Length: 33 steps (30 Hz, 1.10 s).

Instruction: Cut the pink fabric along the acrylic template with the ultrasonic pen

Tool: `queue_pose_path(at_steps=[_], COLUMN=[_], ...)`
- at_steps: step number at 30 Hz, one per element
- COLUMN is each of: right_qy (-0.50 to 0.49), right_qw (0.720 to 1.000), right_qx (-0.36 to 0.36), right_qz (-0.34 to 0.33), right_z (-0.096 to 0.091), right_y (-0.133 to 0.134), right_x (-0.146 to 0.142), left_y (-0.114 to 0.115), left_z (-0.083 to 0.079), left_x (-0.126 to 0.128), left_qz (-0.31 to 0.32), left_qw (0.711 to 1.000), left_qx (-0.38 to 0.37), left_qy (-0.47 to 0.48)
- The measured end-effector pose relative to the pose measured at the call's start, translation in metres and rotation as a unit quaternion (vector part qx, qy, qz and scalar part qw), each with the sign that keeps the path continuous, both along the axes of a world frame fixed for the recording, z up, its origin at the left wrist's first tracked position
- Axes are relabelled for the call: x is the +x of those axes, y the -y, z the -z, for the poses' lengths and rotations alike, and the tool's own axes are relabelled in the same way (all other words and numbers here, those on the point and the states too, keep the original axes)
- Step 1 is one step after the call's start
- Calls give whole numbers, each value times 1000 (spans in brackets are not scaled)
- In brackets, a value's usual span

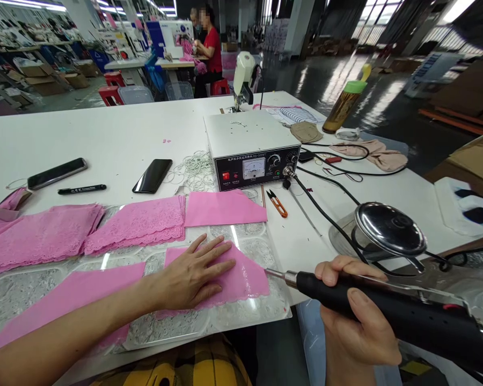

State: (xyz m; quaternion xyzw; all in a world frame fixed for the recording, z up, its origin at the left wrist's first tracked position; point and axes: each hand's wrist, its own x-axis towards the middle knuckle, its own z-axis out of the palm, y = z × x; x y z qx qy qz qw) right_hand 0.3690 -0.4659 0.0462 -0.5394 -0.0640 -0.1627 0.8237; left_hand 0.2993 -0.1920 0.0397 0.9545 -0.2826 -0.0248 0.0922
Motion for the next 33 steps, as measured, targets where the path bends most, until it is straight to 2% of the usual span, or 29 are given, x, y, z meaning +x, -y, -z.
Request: queue_pose_path(at_steps=[3, 8, 12, 18, 33], right_qy=[-3, 25, 20, 10, 25], right_qw=[1000, 998, 997, 999, 997], right_qx=[6, -39, -33, -14, -67], right_qz=[17, 45, 63, 50, 18], right_z=[-1, -6, -10, -16, -15], right_y=[-1, -4, -7, -3, 1], right_x=[0, 1, 4, -1, -6], left_y=[0, 0, -1, 0, 1], left_z=[1, 3, 3, 3, 4], left_x=[0, 1, 1, 1, -1], left_qz=[1, 2, 2, 6, 1], left_qw=[1000, 1000, 1000, 1000, 1000], left_qx=[-3, -6, -8, -7, -11], left_qy=[1, 3, 4, 6, 20])
